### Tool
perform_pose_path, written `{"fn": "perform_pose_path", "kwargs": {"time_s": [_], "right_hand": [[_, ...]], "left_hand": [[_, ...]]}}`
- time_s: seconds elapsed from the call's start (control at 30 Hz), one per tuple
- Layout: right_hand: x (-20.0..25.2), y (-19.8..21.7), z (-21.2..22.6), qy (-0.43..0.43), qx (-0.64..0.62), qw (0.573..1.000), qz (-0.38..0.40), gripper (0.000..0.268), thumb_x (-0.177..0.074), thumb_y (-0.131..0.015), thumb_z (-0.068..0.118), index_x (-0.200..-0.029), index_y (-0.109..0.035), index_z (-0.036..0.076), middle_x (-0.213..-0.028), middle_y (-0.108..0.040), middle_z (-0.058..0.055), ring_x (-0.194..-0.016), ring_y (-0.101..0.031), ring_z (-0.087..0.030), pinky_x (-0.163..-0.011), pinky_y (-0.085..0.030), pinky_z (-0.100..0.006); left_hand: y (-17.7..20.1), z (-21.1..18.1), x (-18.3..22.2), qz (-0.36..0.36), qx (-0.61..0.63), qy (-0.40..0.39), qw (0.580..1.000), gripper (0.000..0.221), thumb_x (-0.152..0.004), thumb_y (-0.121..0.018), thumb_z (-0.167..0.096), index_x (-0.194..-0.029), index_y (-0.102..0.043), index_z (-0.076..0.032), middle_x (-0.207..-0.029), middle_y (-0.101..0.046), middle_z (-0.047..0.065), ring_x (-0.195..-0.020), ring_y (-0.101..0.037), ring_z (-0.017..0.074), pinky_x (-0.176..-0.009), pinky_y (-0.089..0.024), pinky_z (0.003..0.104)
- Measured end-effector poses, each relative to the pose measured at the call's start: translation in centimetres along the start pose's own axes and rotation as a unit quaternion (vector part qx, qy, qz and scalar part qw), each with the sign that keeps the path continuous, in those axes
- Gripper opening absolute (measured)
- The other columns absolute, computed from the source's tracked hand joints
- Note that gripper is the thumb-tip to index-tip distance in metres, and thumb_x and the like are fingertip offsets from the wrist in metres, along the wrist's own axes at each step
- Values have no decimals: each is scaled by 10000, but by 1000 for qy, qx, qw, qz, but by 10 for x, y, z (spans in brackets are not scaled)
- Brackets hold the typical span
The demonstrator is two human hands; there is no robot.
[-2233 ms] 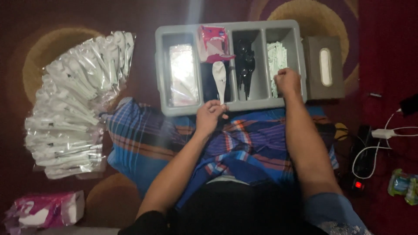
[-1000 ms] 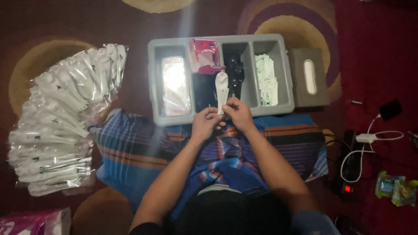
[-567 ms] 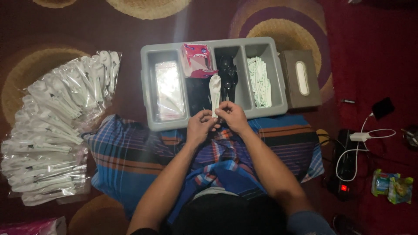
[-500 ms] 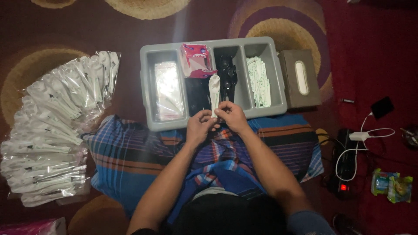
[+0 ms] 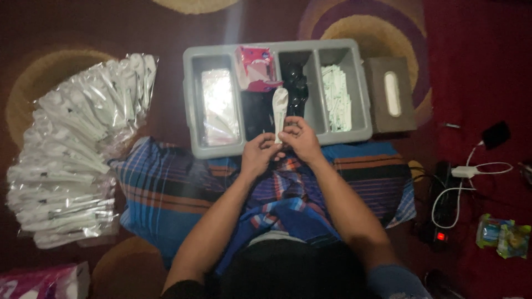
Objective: Wrapping plastic forks and spoons in paper napkins and organizing them in a tray
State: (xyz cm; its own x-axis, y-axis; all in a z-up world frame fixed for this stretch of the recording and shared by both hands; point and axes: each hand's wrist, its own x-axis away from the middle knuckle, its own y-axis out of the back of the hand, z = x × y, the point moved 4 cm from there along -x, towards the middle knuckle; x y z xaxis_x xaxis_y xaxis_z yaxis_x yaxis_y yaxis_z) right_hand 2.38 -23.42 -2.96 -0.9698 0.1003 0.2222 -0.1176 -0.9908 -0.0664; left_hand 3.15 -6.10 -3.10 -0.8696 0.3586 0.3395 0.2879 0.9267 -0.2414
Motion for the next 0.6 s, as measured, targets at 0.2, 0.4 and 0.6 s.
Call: {"fn": "perform_pose_path", "kwargs": {"time_s": [0.2,0.4,0.6], "right_hand": [[-6,11,-17,8,-12,1000,5,494,-899,-808,86,-1311,-540,35,-1020,-718,-94,-853,-716,-151,-685,-639,-306],[-12,15,-20,19,9,1000,18,440,-911,-820,113,-1262,-588,-14,-996,-722,-165,-846,-721,-187,-700,-621,-350],[-9,13,-17,22,24,999,13,437,-909,-819,117,-1263,-602,-17,-974,-717,-148,-856,-714,-168,-697,-616,-338]], "left_hand": [[0,5,3,-8,45,-3,999,326,-861,-811,-37,-1162,-692,7,-948,-754,204,-741,-748,231,-606,-666,319],[-2,0,3,-2,2,-5,1000,340,-845,-858,-100,-1137,-706,-14,-940,-766,195,-731,-747,209,-592,-664,333],[-4,-14,8,4,-6,15,1000,322,-884,-833,-162,-1125,-708,10,-924,-759,228,-685,-764,272,-567,-677,344]]}}
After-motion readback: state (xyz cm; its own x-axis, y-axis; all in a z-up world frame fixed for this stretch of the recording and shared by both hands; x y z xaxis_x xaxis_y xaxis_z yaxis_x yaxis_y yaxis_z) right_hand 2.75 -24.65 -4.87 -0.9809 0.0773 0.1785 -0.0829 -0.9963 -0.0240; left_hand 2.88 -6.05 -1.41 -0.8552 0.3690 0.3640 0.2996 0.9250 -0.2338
